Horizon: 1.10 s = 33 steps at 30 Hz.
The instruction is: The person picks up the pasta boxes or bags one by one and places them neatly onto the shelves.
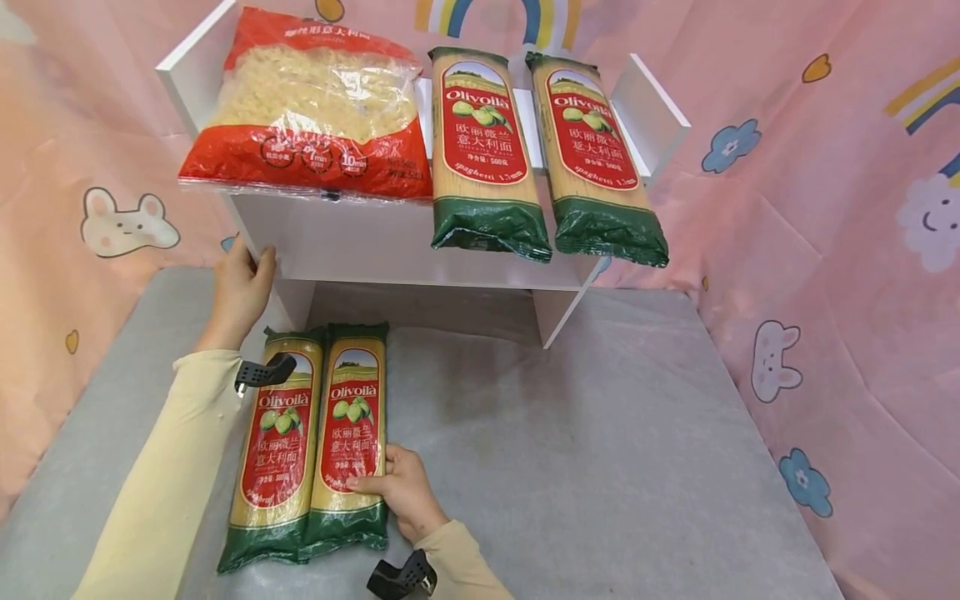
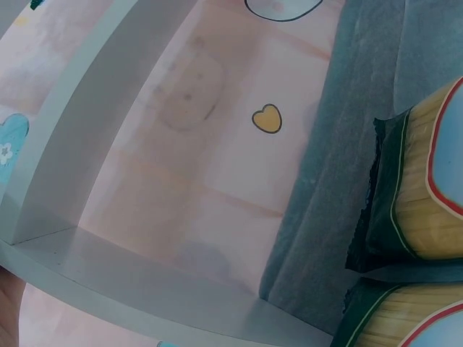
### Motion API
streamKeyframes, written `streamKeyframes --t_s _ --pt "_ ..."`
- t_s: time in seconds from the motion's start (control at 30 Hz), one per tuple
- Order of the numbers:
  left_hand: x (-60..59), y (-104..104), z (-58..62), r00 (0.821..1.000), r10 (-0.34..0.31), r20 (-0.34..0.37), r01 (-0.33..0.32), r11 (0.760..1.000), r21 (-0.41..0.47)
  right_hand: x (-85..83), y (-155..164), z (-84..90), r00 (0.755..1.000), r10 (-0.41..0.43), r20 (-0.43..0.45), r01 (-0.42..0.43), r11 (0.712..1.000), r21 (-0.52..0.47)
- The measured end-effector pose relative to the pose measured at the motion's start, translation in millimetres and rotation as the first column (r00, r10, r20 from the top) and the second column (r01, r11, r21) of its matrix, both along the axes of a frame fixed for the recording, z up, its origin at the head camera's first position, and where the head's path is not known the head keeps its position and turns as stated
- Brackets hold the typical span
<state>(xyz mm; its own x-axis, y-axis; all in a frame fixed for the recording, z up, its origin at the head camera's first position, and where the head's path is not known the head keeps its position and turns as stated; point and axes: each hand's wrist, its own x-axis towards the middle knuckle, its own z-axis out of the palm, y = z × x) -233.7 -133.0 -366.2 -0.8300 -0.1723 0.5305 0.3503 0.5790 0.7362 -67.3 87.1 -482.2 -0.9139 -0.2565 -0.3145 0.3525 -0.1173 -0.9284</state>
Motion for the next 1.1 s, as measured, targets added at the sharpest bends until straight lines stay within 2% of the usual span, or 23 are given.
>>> streamKeyframes --t_s 1.1 --pt "1.3 0.2 0.9 1.000 0.000 0.024 0.000 1.000 -0.008 6.7 10.5 -1.8 0.997 0.027 -0.072 -0.031 0.998 -0.052"
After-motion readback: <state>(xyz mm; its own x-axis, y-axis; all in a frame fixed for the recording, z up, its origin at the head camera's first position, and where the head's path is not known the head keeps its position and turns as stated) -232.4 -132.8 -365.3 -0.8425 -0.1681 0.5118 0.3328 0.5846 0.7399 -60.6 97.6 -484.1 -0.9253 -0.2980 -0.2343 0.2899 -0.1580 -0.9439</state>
